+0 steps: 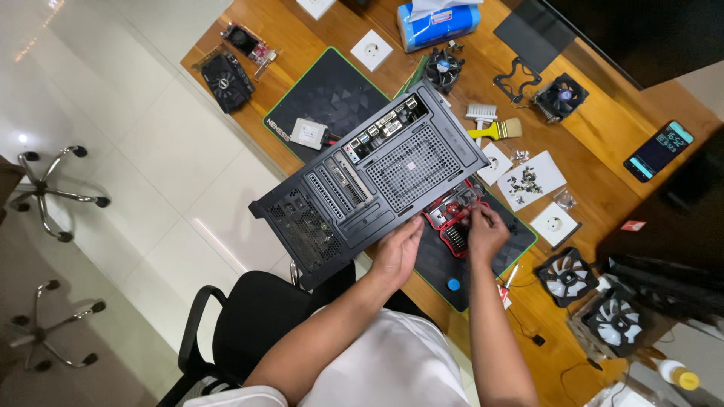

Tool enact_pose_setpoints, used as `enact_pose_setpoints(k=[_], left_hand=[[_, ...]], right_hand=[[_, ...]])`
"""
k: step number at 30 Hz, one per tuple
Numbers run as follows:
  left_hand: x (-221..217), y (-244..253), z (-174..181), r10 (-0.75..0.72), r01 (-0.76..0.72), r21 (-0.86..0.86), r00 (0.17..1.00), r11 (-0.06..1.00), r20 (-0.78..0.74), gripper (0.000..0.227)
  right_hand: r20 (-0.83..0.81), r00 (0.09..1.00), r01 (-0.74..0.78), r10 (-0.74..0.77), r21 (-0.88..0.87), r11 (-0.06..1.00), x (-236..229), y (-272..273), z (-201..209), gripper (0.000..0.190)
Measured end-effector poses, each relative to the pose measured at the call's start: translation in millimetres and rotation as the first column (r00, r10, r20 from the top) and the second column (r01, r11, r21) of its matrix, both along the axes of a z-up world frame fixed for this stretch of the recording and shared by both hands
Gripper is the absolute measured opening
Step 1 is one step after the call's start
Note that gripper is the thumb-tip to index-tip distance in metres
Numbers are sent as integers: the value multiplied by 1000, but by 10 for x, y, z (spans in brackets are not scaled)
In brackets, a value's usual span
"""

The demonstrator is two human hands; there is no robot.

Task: The person works on the back panel of a desktop computer case, using a screwdriver to remove and install screws. They handle a cooling fan and various small parts on the desk while securing components inside the case.

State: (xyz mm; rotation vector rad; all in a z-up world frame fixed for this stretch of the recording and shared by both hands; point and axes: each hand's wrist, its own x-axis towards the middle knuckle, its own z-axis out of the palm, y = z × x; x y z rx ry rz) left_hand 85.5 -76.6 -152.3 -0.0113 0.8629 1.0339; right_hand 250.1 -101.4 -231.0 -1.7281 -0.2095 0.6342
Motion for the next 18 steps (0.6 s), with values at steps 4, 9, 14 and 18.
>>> enact_pose_setpoints(k=[4, 9, 14, 18], left_hand=[[5, -2, 62, -32, 32, 6, 999, 999, 11, 26], [-28, 27, 446, -89, 92, 93, 995, 991, -37, 31], [-41, 17, 344, -102, 106, 123, 994, 987, -34, 28], [-66, 32, 385, -136, 141, 135, 990, 981, -45, 29]], right_hand=[[6, 999, 48, -48, 50, 998, -105, -80, 527, 11], [90, 996, -21, 4, 191, 981, -231, -114, 1182, 11], [282, 940, -265, 193, 246, 932, -332, -12, 1769, 15], [500, 751, -568, 432, 153, 809, -476, 227, 2260, 21]])
